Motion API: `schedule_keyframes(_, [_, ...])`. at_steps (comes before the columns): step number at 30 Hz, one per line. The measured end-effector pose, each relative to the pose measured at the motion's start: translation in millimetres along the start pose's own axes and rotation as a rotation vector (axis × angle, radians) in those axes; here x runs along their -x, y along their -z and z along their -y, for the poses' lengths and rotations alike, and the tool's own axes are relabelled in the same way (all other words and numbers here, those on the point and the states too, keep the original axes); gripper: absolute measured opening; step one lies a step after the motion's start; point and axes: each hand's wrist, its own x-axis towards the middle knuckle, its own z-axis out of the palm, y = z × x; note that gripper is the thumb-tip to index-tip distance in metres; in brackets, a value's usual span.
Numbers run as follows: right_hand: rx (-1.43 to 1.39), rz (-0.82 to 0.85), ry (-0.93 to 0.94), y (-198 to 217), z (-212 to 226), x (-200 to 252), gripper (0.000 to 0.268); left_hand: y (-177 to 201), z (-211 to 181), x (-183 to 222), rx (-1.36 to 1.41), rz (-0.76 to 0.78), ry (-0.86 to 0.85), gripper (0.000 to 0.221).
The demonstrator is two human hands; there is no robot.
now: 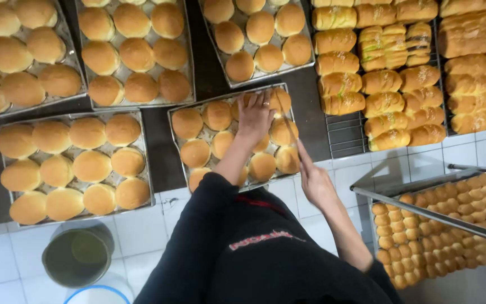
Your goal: Slicing rows of baked buns in trays using a long knife
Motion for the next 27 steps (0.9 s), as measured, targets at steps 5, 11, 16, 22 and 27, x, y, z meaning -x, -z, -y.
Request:
schedule_keyframes(5, [0.027,0.092,-0.086,20,2,17,0.059,-23,6,-6,-0.001,-0.009,0.017,0.064])
schedule_keyframes(11, [0.051,0.110,-0.141,43,22,53,0.058,-23,6,-3,-0.029,-0.044,-0.014,0.060])
schedule_keyframes(16, [0.043,0.145,-0.166,41,39,51,0.059,17,-13,34,0.207,-0.097,-0.145,0.041])
schedule_keyframes(22, [0.016,0.194,-0.286,47,34,94,0.060,-63,-3,49,0.172,-0.226,-0.321,0.037])
schedule_keyframes(27, [0.008,0.183,-0.252,24,22,78,0.063,-63,3,44,0.232,-0.156,-0.273,0.036])
